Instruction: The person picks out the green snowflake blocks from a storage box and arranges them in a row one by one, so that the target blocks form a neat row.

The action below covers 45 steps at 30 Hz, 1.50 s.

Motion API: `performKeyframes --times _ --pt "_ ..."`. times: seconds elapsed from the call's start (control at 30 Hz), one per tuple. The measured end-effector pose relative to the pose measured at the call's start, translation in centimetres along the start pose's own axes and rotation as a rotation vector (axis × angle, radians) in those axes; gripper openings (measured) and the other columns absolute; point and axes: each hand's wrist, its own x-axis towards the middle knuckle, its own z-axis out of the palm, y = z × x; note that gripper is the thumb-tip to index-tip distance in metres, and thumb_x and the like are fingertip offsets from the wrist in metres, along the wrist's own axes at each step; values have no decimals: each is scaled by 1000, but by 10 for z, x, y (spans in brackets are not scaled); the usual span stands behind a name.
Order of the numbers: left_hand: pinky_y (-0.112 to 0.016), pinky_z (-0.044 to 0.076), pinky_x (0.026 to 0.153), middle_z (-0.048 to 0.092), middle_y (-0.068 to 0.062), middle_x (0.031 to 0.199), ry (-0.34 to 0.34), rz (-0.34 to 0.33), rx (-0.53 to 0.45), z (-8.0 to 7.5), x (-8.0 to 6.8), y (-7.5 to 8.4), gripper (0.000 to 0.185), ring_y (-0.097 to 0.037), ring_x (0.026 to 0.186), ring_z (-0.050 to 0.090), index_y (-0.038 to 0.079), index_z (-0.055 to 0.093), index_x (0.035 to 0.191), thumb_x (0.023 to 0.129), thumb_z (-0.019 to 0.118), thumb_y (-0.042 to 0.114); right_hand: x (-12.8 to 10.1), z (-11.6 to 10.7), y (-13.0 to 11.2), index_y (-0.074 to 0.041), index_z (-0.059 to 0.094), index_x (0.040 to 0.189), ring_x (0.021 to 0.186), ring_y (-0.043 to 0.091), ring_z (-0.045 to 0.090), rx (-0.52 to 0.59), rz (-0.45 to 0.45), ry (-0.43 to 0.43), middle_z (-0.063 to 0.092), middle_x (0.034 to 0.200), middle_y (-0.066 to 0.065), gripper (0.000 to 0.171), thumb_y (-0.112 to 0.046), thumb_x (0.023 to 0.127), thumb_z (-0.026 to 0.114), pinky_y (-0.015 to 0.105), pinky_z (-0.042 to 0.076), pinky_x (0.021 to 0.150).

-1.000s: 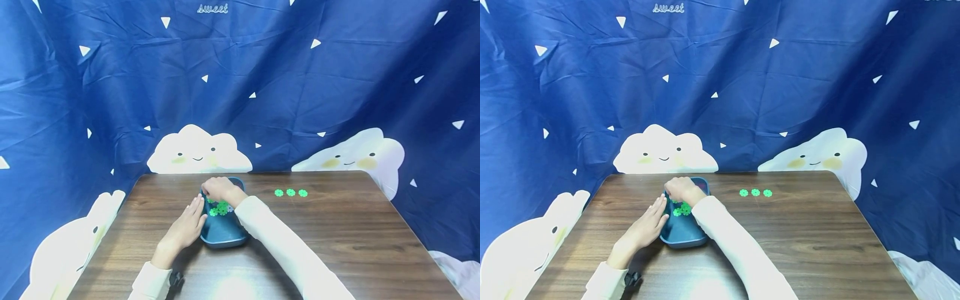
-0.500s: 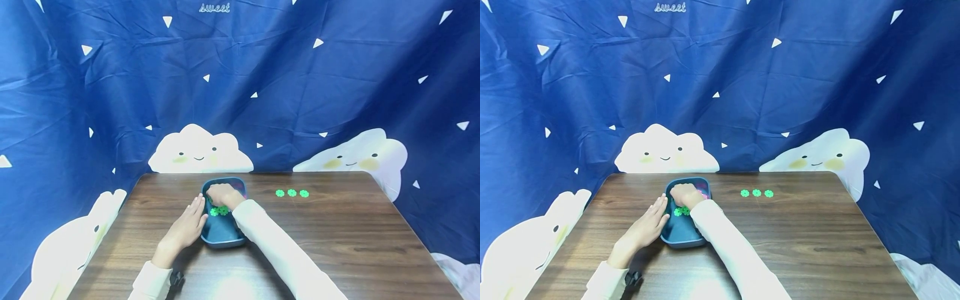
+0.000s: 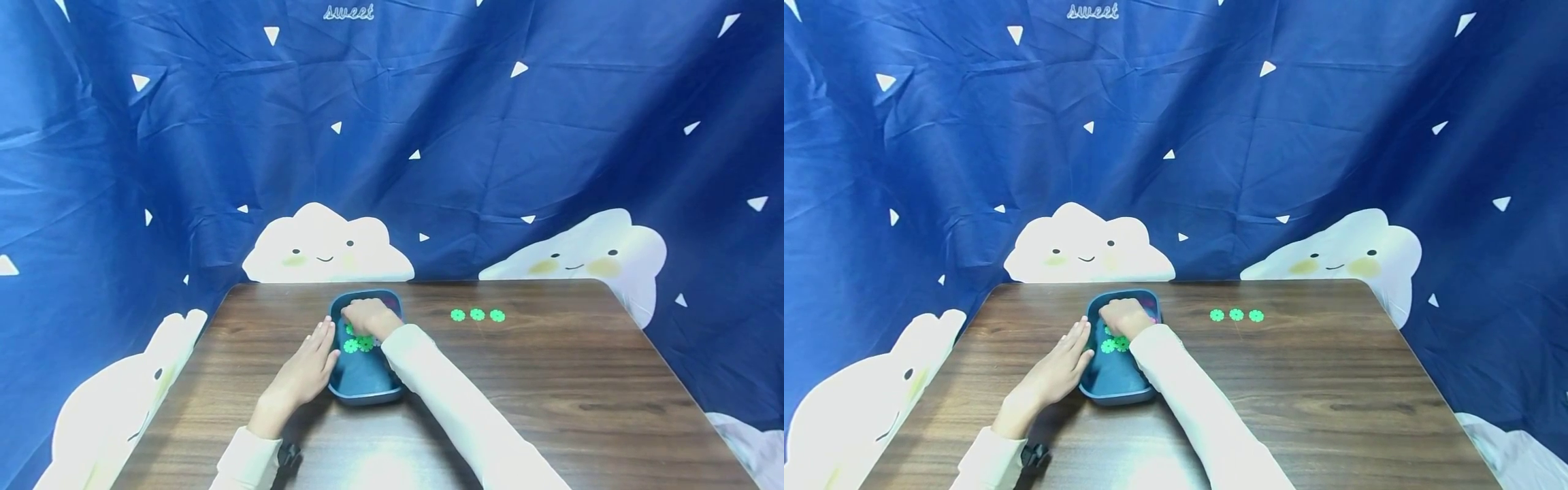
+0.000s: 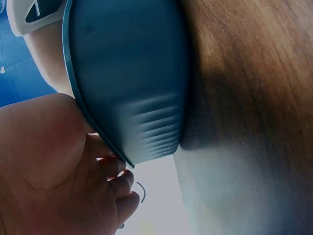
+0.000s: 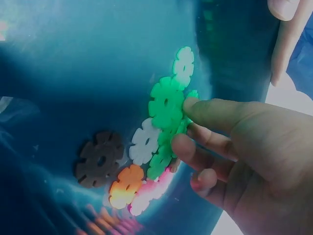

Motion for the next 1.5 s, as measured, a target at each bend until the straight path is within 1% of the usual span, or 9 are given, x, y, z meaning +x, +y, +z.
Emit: performKeyframes --times 0.1,0.17,0.6,0.7,0.9,1.0,1.2,1.33,1.5 --pt "-50 21 123 16 -15 164 1 4 -2 0 1 0 60 -32 151 20 -1 21 154 106 37 30 0 0 1 -21 62 123 98 17 63 3 3 -1 67 117 1 26 -24 98 60 40 55 96" --pt "-49 21 123 16 -15 164 2 3 -1 0 1 0 60 -32 151 20 -1 21 154 107 36 31 0 0 1 -20 61 123 98 17 63 1 8 -2 67 117 2 26 -25 98 60 40 55 96" --pt "-49 21 123 15 -14 165 -7 -15 16 0 0 0 60 -30 152 17 1 19 155 107 35 33 5 2 -2 -21 62 124 116 19 62 -85 23 -9 64 128 0 36 -42 94 63 39 53 98" --pt "-49 21 123 16 -14 165 -2 -15 15 0 0 -1 60 -29 152 17 1 20 155 107 35 33 5 1 -3 -20 62 125 116 19 62 -90 22 -4 63 128 1 36 -38 94 64 38 53 97" --pt "-47 21 123 16 -12 165 2 -26 9 0 -1 0 60 -26 153 16 3 21 156 106 34 36 5 1 -4 -16 56 135 121 20 60 -94 8 -19 59 136 4 50 -39 92 66 38 53 99" --pt "-47 20 123 15 -12 165 -5 -25 12 0 -1 0 61 -26 153 15 3 20 156 107 33 36 4 0 -3 -19 57 134 117 19 61 -92 0 -8 59 134 3 48 -41 92 66 38 53 98" --pt "-49 22 123 15 -13 165 -2 -13 15 0 0 -1 61 -29 152 17 2 20 155 107 34 35 -1 -5 1 -24 60 123 97 15 63 -40 -27 29 66 118 -2 35 -38 92 66 38 56 93" --pt "-50 22 122 15 -14 165 -7 -6 18 1 1 -2 61 -31 152 18 1 20 155 107 33 35 -2 -7 5 -22 59 124 100 15 63 -27 -40 46 66 118 -2 37 -38 92 66 38 55 94" --pt "-50 21 122 15 -16 164 -8 1 19 0 0 -1 60 -33 151 19 -1 20 155 107 32 35 -3 -12 9 -20 61 121 96 14 62 -9 -69 75 65 112 -3 35 -37 91 67 37 56 91"
